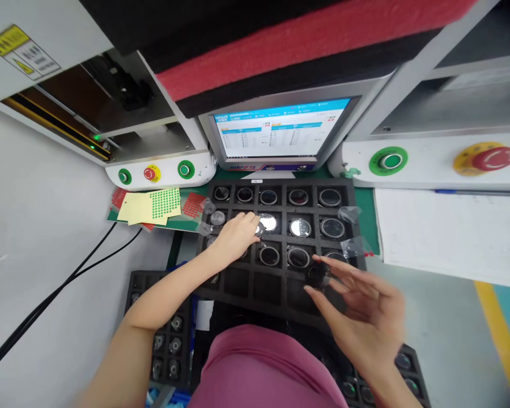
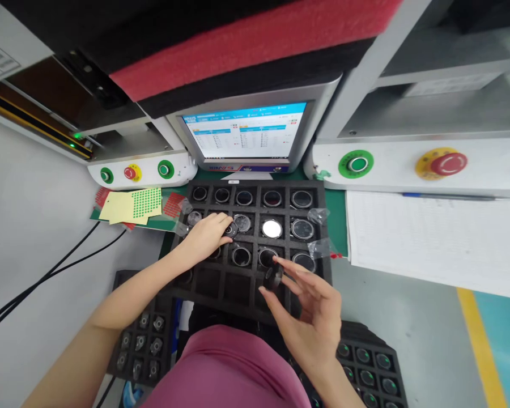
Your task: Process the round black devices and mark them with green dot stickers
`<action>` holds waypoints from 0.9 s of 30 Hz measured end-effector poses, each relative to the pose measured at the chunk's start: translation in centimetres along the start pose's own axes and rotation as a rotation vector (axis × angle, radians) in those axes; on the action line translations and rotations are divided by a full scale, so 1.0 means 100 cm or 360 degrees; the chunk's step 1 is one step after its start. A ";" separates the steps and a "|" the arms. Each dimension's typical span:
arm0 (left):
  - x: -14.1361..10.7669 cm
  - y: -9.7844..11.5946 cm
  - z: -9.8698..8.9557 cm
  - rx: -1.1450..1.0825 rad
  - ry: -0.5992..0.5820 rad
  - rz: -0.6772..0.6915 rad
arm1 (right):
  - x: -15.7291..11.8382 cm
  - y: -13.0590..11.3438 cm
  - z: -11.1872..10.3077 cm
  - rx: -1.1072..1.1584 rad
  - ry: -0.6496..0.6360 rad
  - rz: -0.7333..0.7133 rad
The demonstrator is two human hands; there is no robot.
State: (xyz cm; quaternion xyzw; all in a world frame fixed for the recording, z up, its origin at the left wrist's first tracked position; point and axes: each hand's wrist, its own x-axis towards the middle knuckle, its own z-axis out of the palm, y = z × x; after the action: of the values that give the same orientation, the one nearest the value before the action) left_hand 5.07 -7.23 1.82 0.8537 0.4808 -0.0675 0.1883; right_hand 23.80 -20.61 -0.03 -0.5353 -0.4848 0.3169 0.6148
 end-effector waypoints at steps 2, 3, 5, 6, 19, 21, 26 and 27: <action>0.000 0.000 0.001 -0.0070 0.0022 0.0001 | 0.000 0.003 0.002 -0.0014 -0.0020 -0.0020; -0.001 0.000 0.002 -0.0118 0.0042 -0.0003 | 0.000 0.006 0.002 -0.0015 -0.0033 -0.0042; -0.003 -0.003 0.003 -0.0241 0.0098 -0.0016 | 0.003 0.014 0.000 -0.0075 -0.0046 -0.0103; -0.004 -0.005 0.003 -0.0316 0.0133 -0.0025 | 0.007 0.018 -0.002 -0.0158 -0.0052 -0.0147; 0.061 -0.032 -0.005 -0.1376 0.0847 -0.0149 | 0.164 0.056 0.038 -0.1172 -0.1063 -0.0621; 0.071 -0.034 -0.003 -0.1395 0.0843 -0.0130 | 0.178 0.058 0.053 -0.1208 -0.1111 -0.0604; 0.069 -0.047 0.002 -0.1364 0.0781 -0.0084 | 0.179 0.056 0.056 -0.1104 -0.0992 -0.0628; 0.066 -0.050 0.003 -0.1366 0.0764 -0.0081 | 0.174 0.052 0.051 -0.1054 -0.0922 -0.0663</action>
State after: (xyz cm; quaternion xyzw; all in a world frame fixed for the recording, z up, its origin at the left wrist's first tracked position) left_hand 4.35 0.24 -1.71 0.6785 0.5158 0.3308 0.4051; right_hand 25.41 -1.86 -0.86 -0.4834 -0.8077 0.1517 0.3016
